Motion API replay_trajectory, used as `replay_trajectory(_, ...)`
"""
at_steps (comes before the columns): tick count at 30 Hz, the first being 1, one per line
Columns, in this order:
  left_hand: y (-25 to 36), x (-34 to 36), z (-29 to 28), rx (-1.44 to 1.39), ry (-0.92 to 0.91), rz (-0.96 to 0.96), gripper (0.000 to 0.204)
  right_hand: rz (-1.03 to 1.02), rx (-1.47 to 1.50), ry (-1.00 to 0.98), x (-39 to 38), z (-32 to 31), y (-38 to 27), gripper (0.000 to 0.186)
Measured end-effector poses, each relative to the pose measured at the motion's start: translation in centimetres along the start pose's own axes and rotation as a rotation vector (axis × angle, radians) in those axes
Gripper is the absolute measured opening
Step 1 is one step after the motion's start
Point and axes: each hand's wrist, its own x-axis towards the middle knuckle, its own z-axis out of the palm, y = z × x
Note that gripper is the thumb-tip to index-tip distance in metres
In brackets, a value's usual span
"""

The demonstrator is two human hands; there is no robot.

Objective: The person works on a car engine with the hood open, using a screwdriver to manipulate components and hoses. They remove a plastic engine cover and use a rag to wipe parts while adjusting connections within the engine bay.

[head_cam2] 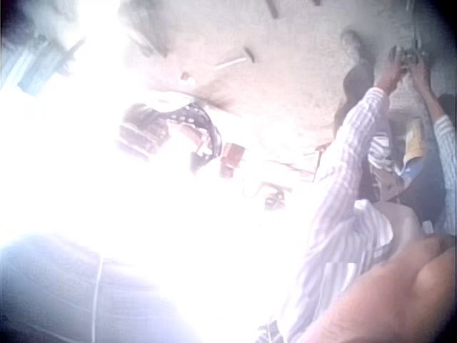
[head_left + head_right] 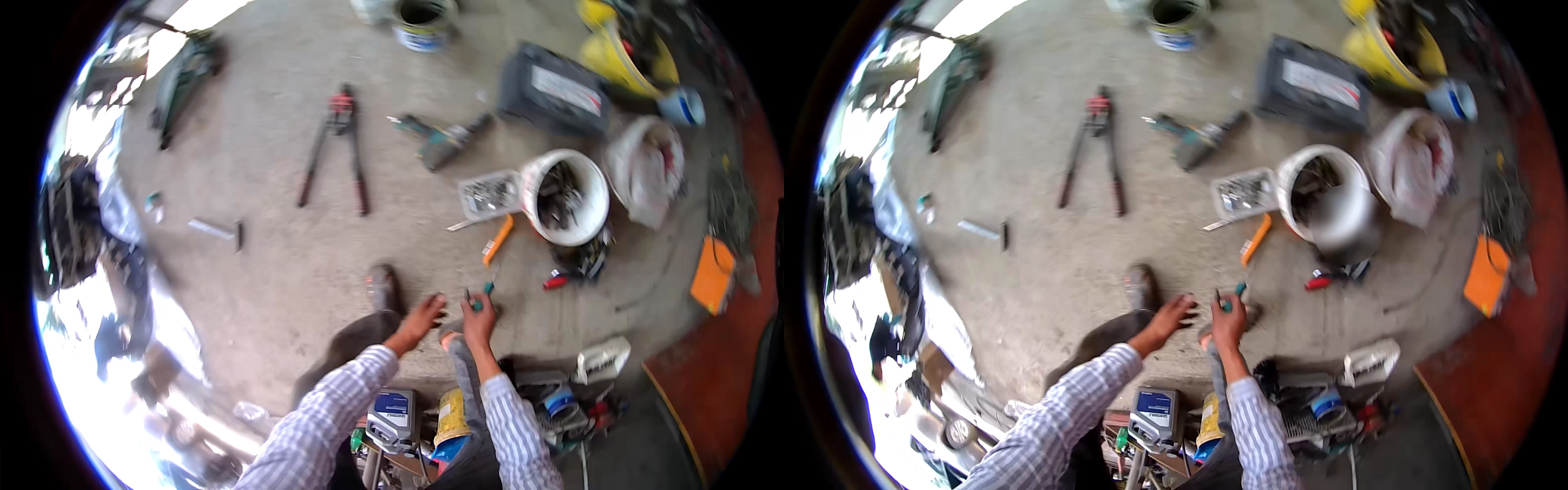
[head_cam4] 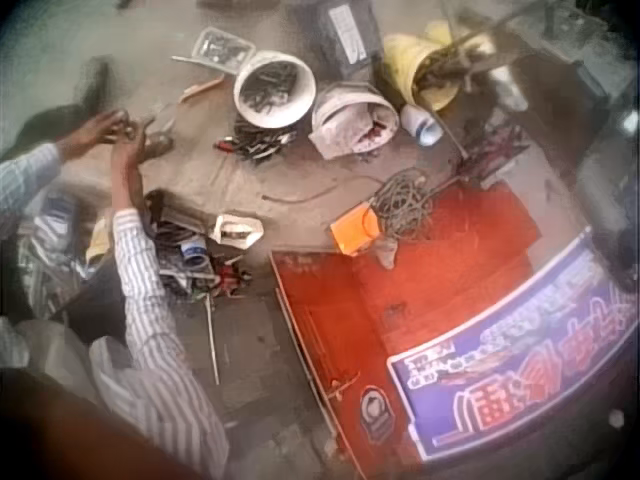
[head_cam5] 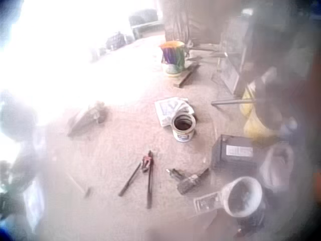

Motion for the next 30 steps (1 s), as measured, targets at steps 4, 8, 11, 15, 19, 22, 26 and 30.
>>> replay_trajectory(4, 3.1, -18.0, -0.6, 0.181, 0.253, 0.229, 0.047, -0.074, 0.015, -0.354, -15.8, -2.3, -15.1, 0.031)
replay_trajectory(8, 6.8, -35.0, -8.4, -0.479, 0.213, 0.267, 0.046, -0.275, 0.047, -0.660, -25.6, -6.1, -30.1, 0.040)
replay_trajectory(11, 7.1, -48.1, -15.8, 0.032, 0.471, 0.457, 0.039, -0.268, -0.068, -0.856, -33.1, -8.9, -41.5, 0.043)
replay_trajectory(15, 4.4, -62.4, -22.8, 0.046, 0.612, 0.766, 0.036, -0.626, -0.567, -1.299, -43.6, -6.1, -54.5, 0.055)
replay_trajectory(19, -1.1, -72.7, -28.8, -0.085, 0.851, 0.861, 0.035, -0.950, -0.684, -1.522, -56.8, 2.5, -60.0, 0.056)
replay_trajectory(22, -6.6, -79.0, -33.0, -0.283, 1.061, 0.849, 0.033, -1.106, -0.649, -1.875, -65.5, 9.1, -62.9, 0.050)
replay_trajectory(26, -11.4, -85.5, -38.6, -0.438, 1.331, 0.719, 0.027, -0.934, -1.004, -2.005, -76.1, 16.7, -65.6, 0.054)
replay_trajectory(30, -14.8, -90.7, -48.9, -0.348, 1.534, 0.767, 0.027, -0.983, -1.054, -2.160, -86.7, 27.7, -68.0, 0.058)
